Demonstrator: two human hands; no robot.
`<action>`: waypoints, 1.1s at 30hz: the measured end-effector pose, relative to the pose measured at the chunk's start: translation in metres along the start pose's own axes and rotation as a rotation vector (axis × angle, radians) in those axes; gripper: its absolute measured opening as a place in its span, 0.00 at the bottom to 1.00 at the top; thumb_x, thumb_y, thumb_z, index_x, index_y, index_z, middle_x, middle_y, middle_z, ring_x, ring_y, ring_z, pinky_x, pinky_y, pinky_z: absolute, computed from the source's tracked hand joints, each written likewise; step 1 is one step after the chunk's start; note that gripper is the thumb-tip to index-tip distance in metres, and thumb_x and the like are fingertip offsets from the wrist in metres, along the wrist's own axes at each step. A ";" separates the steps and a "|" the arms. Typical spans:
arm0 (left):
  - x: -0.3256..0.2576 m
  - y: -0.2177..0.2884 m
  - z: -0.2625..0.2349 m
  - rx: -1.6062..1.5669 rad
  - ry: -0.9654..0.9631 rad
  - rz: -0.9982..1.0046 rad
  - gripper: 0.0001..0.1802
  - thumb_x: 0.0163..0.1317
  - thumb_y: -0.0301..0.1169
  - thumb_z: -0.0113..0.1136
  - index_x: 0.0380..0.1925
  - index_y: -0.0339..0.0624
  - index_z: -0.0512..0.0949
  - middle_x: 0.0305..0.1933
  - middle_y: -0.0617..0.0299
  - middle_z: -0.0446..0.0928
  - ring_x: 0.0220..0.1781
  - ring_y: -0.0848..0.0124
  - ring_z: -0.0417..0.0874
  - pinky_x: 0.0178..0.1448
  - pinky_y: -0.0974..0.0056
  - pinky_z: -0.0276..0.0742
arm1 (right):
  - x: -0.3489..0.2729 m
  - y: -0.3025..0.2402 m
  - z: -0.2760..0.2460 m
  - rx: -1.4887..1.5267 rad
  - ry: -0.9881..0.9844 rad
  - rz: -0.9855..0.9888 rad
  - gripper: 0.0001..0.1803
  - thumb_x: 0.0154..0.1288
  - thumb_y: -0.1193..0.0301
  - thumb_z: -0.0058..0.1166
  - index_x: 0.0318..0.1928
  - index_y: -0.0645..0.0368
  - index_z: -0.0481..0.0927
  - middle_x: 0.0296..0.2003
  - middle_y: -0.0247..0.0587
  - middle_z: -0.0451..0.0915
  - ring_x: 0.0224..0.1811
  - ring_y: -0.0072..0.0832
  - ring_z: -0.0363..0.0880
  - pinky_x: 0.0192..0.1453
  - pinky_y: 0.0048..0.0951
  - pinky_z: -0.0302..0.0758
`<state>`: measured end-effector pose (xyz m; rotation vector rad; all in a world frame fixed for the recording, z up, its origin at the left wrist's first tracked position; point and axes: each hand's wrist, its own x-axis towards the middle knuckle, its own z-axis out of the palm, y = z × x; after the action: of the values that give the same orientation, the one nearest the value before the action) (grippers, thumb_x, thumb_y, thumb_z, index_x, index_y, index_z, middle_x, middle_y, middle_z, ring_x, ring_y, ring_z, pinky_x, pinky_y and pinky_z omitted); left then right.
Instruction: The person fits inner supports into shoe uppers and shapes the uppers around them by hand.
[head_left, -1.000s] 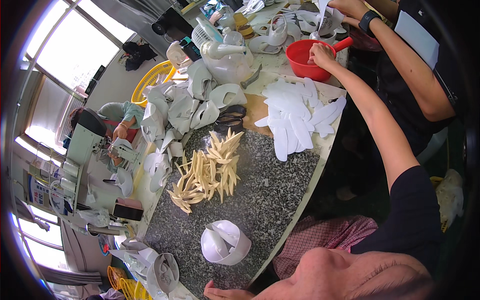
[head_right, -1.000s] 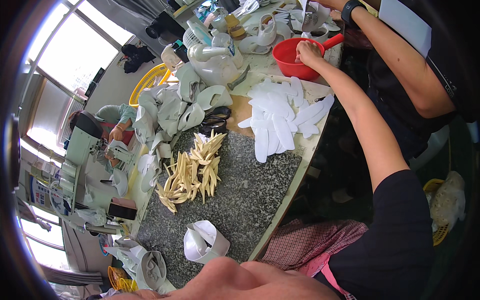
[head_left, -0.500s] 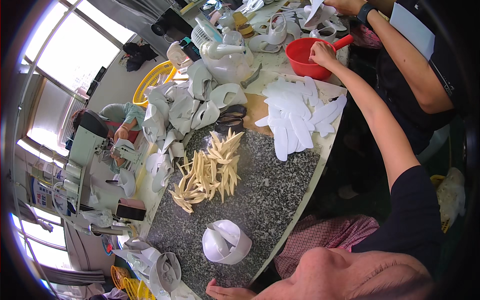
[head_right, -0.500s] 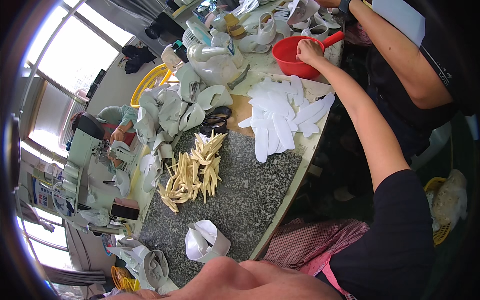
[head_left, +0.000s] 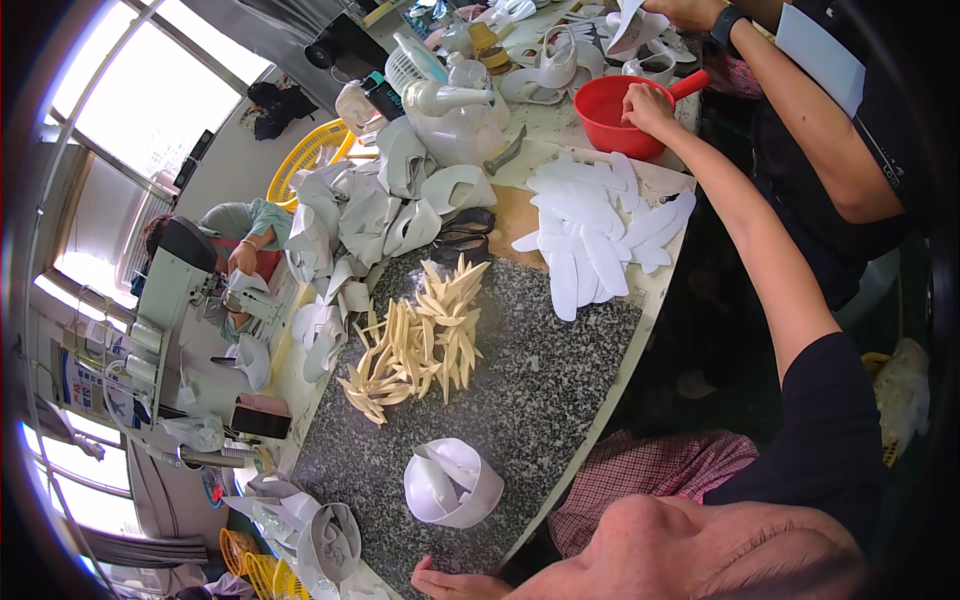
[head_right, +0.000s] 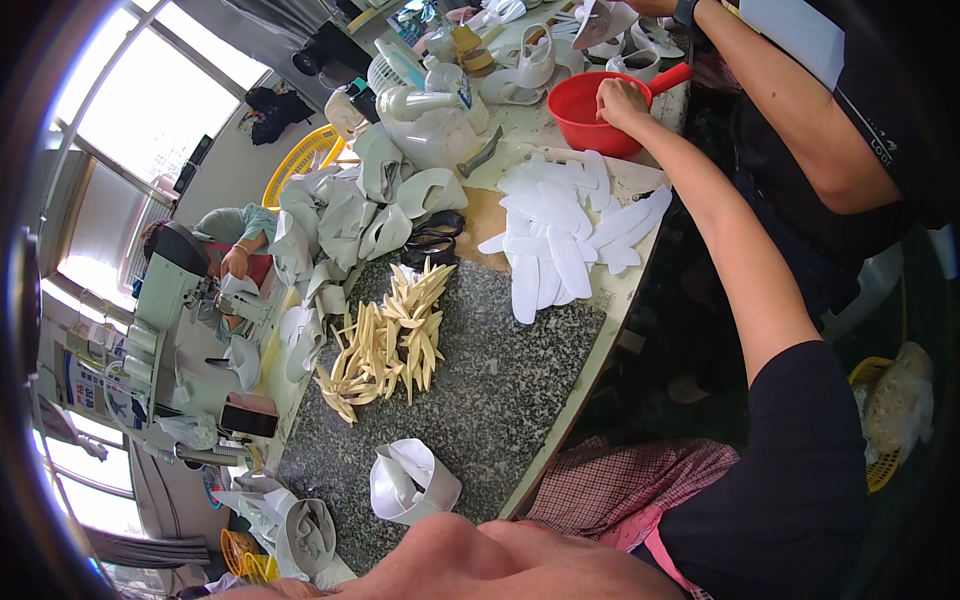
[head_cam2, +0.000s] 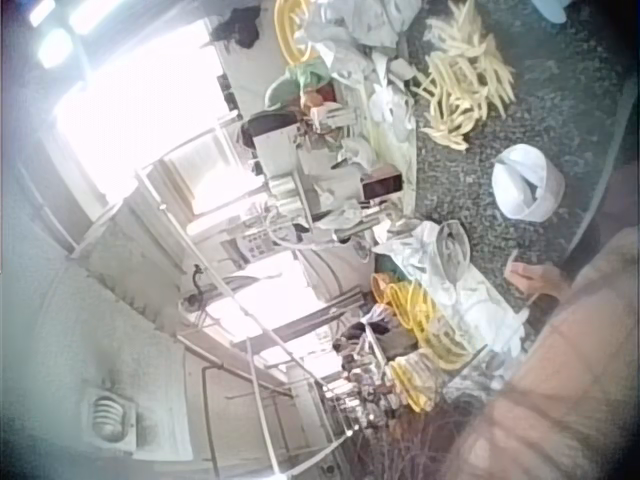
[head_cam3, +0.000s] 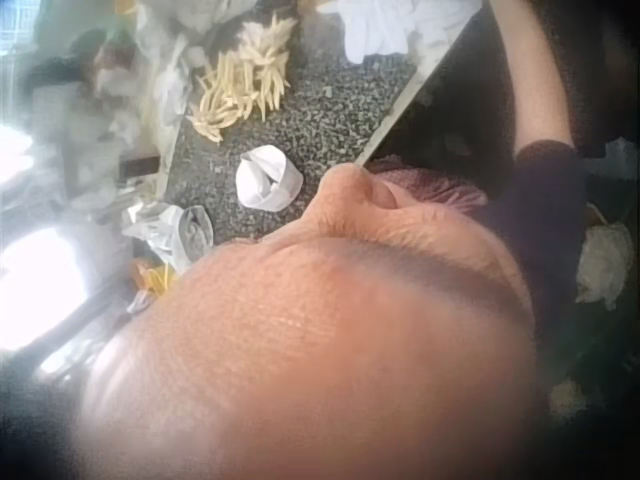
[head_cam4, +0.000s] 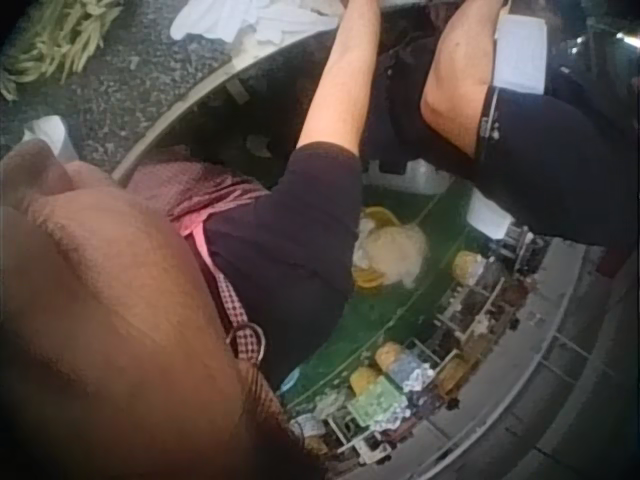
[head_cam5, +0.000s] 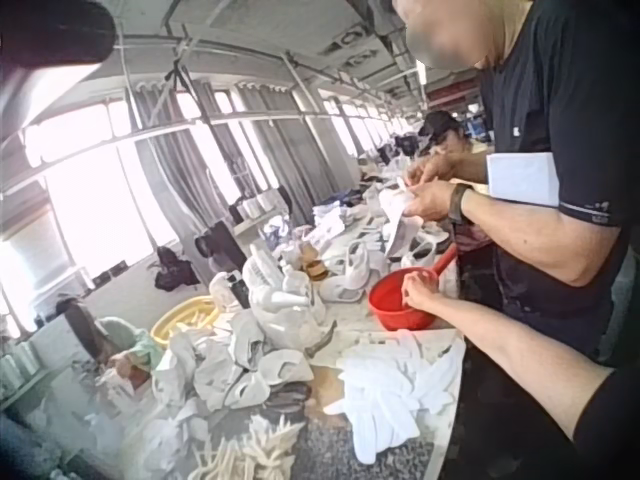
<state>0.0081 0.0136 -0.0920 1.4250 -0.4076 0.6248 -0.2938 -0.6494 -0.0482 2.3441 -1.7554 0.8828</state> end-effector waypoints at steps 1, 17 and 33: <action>0.000 0.000 0.001 0.016 -0.009 -0.002 0.22 0.74 0.44 0.46 0.31 0.36 0.78 0.41 0.50 0.75 0.45 0.57 0.76 0.54 0.56 0.72 | 0.000 0.001 0.001 -0.002 -0.001 0.001 0.09 0.42 0.72 0.73 0.20 0.57 0.82 0.37 0.41 0.81 0.47 0.40 0.80 0.52 0.45 0.75; 0.004 0.012 0.002 0.280 -0.122 -0.002 0.21 0.73 0.42 0.47 0.32 0.35 0.79 0.40 0.49 0.77 0.43 0.56 0.78 0.53 0.56 0.73 | -0.007 -0.007 -0.018 -0.042 0.267 -0.163 0.05 0.59 0.73 0.60 0.32 0.59 0.77 0.39 0.45 0.78 0.46 0.44 0.79 0.47 0.46 0.75; 0.014 0.015 -0.017 0.447 -0.205 -0.018 0.20 0.73 0.40 0.48 0.33 0.34 0.80 0.39 0.48 0.78 0.42 0.56 0.79 0.51 0.55 0.74 | -0.030 -0.086 -0.090 0.047 0.351 -0.223 0.07 0.65 0.68 0.57 0.37 0.58 0.76 0.37 0.44 0.78 0.39 0.45 0.83 0.40 0.46 0.78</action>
<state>0.0085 0.0329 -0.0738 1.9272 -0.4318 0.5789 -0.2569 -0.5591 0.0351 2.1874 -1.3241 1.2164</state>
